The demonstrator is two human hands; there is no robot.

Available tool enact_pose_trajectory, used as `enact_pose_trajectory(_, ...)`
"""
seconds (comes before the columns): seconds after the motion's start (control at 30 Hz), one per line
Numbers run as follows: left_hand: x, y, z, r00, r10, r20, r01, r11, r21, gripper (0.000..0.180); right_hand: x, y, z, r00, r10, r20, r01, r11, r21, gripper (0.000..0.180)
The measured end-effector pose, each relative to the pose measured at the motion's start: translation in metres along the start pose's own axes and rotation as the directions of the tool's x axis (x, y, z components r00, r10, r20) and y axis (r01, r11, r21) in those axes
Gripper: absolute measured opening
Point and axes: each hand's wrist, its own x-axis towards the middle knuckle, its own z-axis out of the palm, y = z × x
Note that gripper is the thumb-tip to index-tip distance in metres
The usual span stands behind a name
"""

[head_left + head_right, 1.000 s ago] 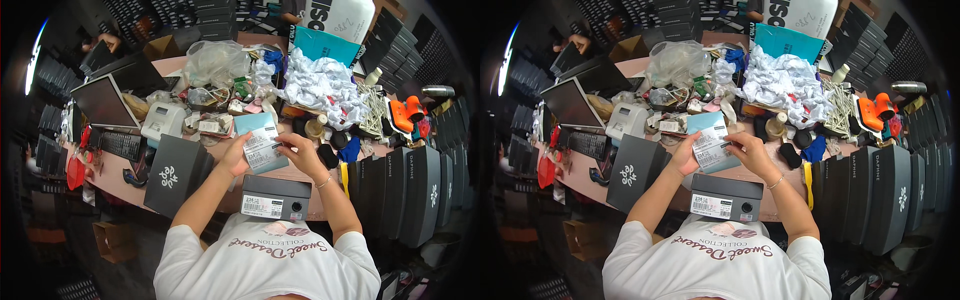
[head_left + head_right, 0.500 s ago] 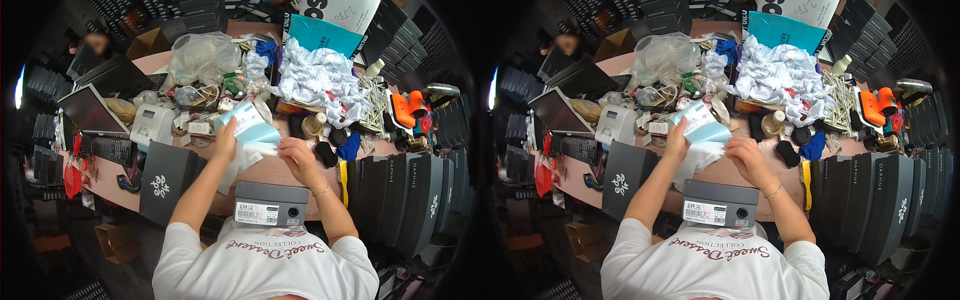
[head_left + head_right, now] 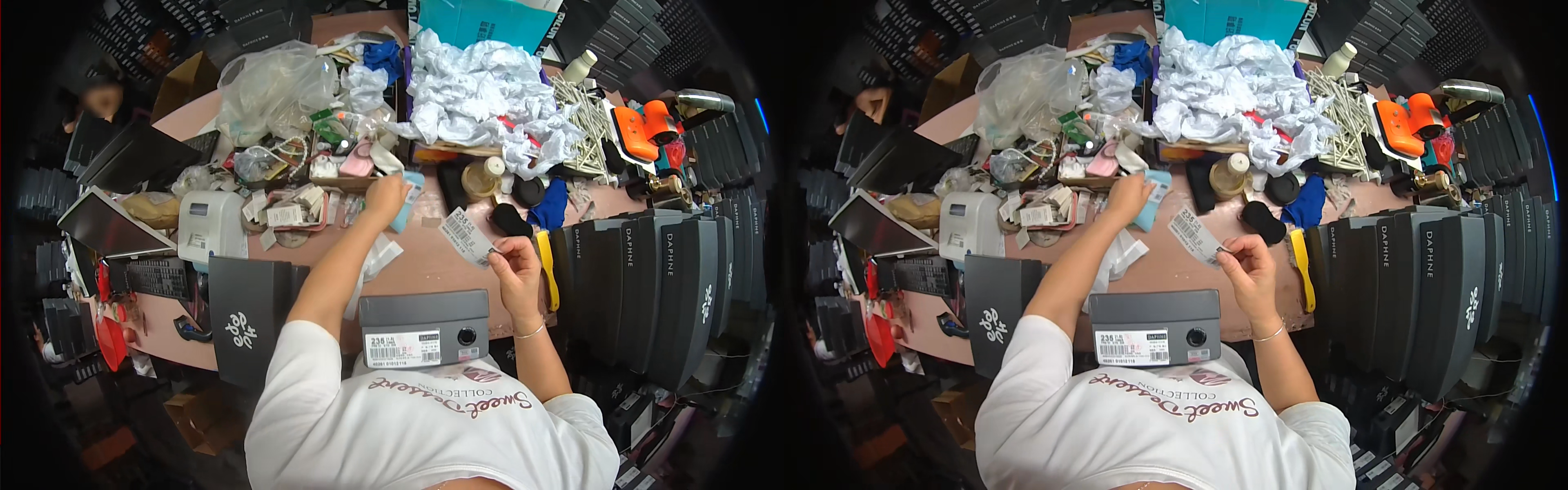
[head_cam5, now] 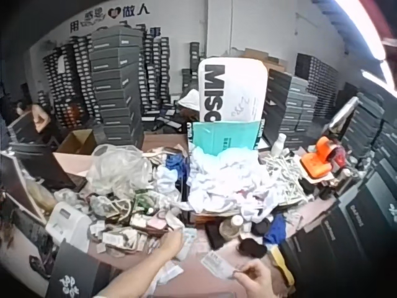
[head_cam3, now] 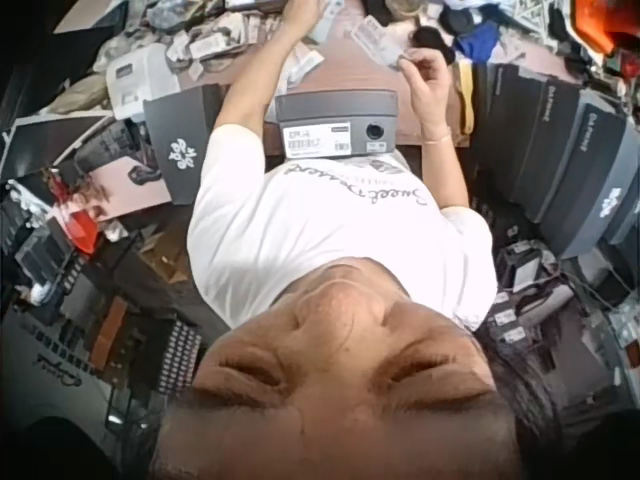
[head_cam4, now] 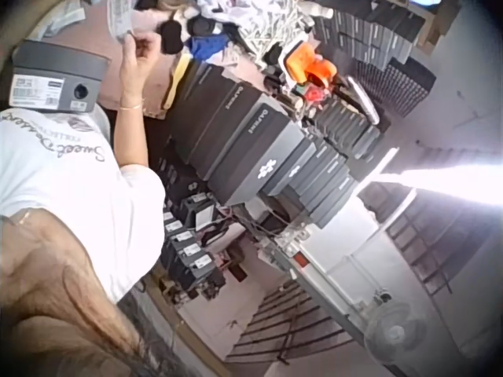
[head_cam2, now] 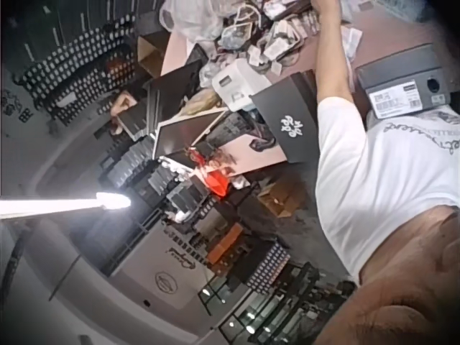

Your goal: Packing black high-heeled shoes into a branded box after applying an identification label.

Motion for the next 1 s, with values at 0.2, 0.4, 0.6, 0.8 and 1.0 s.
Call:
enact_pose_trajectory(0.2,-0.051,0.044,-0.097,0.952,-0.084,0.296,0.083,0.996,0.016,0.064,-0.01,-0.036,-0.007,0.999,-0.027,0.03,0.03,0.997,-0.076,0.02)
enact_pose_trajectory(0.4,-0.13,0.096,-0.158,0.888,0.398,0.23,-0.023,0.538,-0.843,0.06,0.002,-0.045,0.012,0.901,0.085,0.425,-0.064,0.996,-0.065,0.019)
enact_pose_trajectory(0.6,-0.168,0.116,-0.162,0.994,0.107,0.027,-0.055,0.694,-0.718,0.022,0.004,-0.056,0.037,0.939,-0.219,0.266,0.33,0.796,-0.507,0.012)
enact_pose_trajectory(0.8,-0.219,0.055,-0.149,0.976,0.216,-0.009,-0.134,0.57,-0.811,0.046,-0.009,-0.083,-0.004,0.996,-0.086,-0.016,0.083,0.988,-0.127,0.01)
enact_pose_trajectory(1.0,-0.294,0.074,-0.097,0.994,-0.08,-0.075,-0.026,0.486,-0.874,0.045,-0.059,-0.09,-0.007,0.978,0.161,0.13,-0.156,0.987,-0.043,0.013)
